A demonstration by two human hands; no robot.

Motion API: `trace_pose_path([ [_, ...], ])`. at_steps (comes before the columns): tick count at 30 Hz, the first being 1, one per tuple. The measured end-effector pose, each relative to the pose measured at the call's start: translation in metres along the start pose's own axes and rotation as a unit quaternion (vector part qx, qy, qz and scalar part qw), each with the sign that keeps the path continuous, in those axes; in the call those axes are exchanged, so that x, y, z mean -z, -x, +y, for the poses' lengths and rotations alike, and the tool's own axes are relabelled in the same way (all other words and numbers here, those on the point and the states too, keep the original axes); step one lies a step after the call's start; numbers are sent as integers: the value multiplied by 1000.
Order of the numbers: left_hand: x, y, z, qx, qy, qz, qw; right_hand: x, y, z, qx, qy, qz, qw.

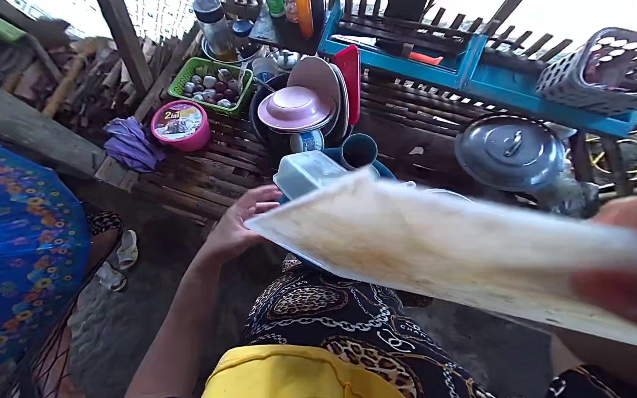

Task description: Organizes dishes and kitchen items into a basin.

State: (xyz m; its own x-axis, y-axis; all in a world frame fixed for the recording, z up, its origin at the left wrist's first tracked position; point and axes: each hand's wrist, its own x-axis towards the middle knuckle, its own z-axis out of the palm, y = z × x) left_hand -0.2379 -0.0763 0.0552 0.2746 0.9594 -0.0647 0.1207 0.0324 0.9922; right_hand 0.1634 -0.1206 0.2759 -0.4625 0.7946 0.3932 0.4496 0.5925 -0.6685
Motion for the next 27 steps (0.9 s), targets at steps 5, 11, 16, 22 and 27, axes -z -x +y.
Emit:
trace_pose_path([
  [5,15,-1,-48,27,-66,-42,997,-43,-8,-32,73,186,-109,974],
  [11,5,3,-70,-21,-79,-209,974,-70,-3,-43,48,257,-116,958],
  [16,-29,1,-75,-133,-188,-176,957,-67,20,-38,-48,289,-57,954],
  [22,-53,-9,-87,-169,-326,-106,924,-76,35,-36,-116,278,-59,952],
  [27,-45,-14,-90,-219,-274,-88,932,-81,46,-23,-181,331,-101,920],
])
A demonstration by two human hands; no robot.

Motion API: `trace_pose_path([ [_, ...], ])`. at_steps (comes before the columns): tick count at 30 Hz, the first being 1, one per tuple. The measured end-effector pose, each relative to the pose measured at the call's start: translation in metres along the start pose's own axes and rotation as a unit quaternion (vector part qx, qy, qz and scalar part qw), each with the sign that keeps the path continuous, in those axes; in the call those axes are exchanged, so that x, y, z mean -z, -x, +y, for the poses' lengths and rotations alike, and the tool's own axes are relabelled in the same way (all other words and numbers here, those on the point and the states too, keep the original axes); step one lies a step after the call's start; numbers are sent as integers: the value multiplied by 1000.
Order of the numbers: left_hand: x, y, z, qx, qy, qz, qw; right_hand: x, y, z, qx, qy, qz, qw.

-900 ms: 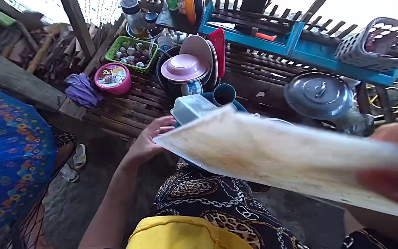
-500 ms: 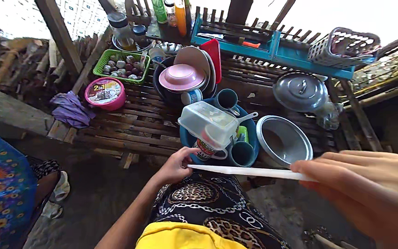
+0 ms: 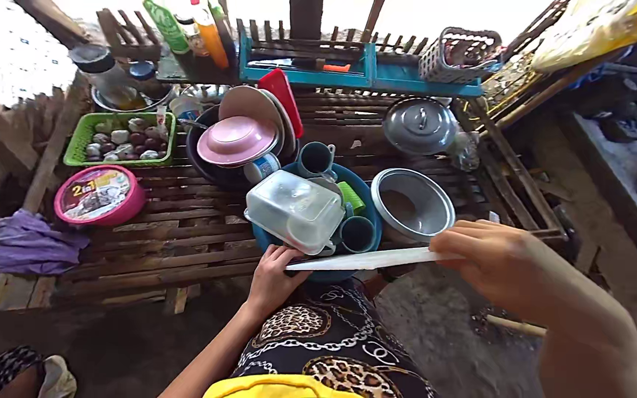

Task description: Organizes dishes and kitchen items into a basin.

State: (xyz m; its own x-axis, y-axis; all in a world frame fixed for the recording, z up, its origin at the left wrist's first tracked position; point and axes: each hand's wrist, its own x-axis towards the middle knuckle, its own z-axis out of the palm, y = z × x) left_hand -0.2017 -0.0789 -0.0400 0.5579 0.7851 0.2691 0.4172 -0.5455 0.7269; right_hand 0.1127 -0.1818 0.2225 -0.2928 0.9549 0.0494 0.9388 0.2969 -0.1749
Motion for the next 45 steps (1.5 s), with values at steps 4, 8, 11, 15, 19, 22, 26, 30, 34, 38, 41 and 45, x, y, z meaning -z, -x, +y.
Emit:
trace_pose_path([
  [4,0,-4,0,-55,19,7,998,-5,16,45,-40,-137,-2,990],
  [8,3,-6,6,-53,-13,-11,998,-47,40,128,-220,-223,108,943],
  [11,12,-9,12,-64,-58,-14,996,-120,51,174,-369,-153,-180,899],
  [15,17,-9,19,-54,-100,-14,993,-190,62,183,-353,-48,-243,902],
  [19,21,-5,22,-28,-124,-24,992,-180,66,204,-305,-24,-177,935],
  [22,23,-2,21,0,-133,-32,991,-140,51,223,-271,20,-129,954],
  [26,25,2,22,27,-128,-31,991,-58,-2,225,-136,62,-9,989],
  [30,27,1,28,43,-104,-18,993,12,-82,204,-11,78,37,996],
  [34,38,13,30,76,-78,30,994,37,-170,156,81,84,50,992],
  [38,52,36,26,134,-98,121,979,5,-257,108,144,5,32,989],
  [41,69,59,29,184,-118,154,964,-44,-312,68,136,-65,-7,989],
  [45,89,93,38,239,-121,162,950,-91,-359,20,112,-58,-73,989],
])
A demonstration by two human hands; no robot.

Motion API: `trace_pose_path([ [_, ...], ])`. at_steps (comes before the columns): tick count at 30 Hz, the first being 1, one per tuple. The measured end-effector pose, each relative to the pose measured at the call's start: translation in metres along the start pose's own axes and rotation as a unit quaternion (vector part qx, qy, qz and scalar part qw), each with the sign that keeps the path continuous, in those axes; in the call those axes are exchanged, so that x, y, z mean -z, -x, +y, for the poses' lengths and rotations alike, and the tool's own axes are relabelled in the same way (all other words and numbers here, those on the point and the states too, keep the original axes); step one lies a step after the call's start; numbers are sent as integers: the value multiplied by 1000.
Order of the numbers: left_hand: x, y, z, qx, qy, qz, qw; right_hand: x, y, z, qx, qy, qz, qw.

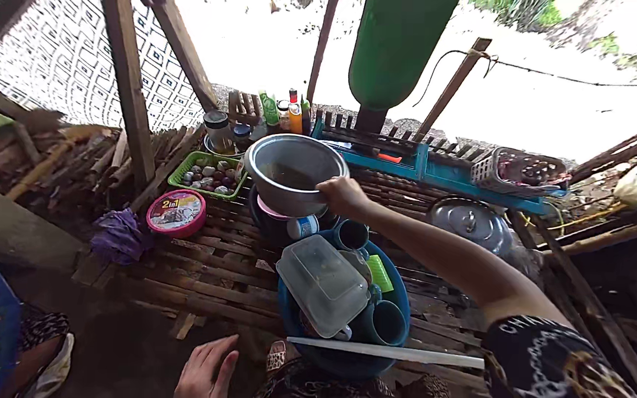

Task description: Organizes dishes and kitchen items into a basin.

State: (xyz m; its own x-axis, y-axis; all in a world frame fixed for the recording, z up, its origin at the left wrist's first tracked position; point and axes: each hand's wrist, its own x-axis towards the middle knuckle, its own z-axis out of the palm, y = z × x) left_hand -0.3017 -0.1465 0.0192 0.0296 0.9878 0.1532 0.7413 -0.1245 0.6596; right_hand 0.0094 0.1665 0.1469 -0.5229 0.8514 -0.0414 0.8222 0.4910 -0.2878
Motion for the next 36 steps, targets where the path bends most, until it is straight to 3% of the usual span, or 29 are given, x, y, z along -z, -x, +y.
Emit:
trace_pose_path([
  [6,15,35,-25,50,-20,25,998,-20,-38,-19,-46,45,-65,996],
  [10,13,42,-33,74,-8,23,997,-26,-46,-12,-81,41,-57,994],
  [20,1,-1,-38,28,-7,41,999,-17,-60,-16,-134,60,-75,986],
  [24,-3,-15,-41,7,-10,34,999,-11,-74,-17,-132,96,-86,983],
  [33,-2,-18,-54,9,9,8,1000,4,-92,-14,-109,30,-131,985],
  [36,-2,-24,-59,4,11,-5,1000,6,-90,-19,-118,71,-139,981],
])
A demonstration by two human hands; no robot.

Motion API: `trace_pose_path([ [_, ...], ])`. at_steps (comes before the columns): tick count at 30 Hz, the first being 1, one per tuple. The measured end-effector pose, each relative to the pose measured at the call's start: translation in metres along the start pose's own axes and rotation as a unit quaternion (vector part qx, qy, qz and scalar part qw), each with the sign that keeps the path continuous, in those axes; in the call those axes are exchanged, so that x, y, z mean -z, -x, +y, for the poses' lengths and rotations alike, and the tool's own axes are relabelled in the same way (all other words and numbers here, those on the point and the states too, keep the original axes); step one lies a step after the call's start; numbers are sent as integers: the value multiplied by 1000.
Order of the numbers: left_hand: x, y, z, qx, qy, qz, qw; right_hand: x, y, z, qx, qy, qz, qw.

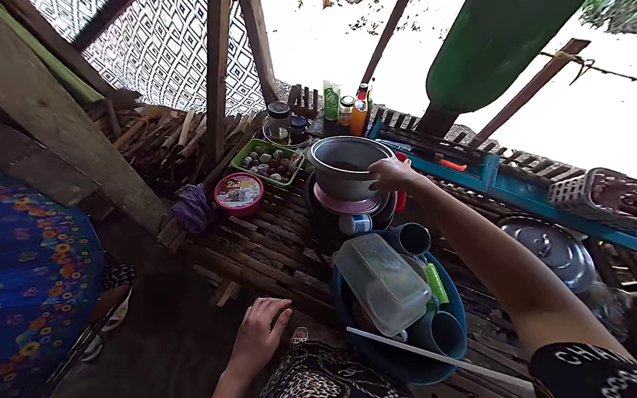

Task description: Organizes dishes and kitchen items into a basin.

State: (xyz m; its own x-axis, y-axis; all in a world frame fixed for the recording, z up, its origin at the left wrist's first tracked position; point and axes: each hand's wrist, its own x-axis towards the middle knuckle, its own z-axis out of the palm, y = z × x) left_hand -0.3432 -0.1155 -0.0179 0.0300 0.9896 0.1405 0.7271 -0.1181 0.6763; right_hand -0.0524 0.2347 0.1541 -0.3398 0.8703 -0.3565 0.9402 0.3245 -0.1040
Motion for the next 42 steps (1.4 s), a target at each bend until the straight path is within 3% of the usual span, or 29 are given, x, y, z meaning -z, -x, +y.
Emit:
trace_pose_path([
  [8,-2,-25,-12,-49,13,-2,999,-9,21,3,27,61,65,996],
  [13,10,-55,-27,-71,18,-18,997,-6,87,37,95,29,151,984],
  [17,34,-118,-37,-76,26,-17,997,-6,164,69,139,17,240,961],
  [22,39,-253,-34,-70,-38,-80,994,-8,247,100,78,66,260,960],
  [25,18,-343,-30,-64,-112,-134,983,-18,283,99,19,89,281,955],
  [30,-27,-472,-30,-46,-195,-152,968,-41,331,102,-90,117,318,936],
  [35,-68,-536,-34,8,-235,-196,952,-66,382,115,-165,122,351,913],
  [42,-114,-568,-61,30,-267,-207,941,-98,424,108,-217,188,350,892],
])
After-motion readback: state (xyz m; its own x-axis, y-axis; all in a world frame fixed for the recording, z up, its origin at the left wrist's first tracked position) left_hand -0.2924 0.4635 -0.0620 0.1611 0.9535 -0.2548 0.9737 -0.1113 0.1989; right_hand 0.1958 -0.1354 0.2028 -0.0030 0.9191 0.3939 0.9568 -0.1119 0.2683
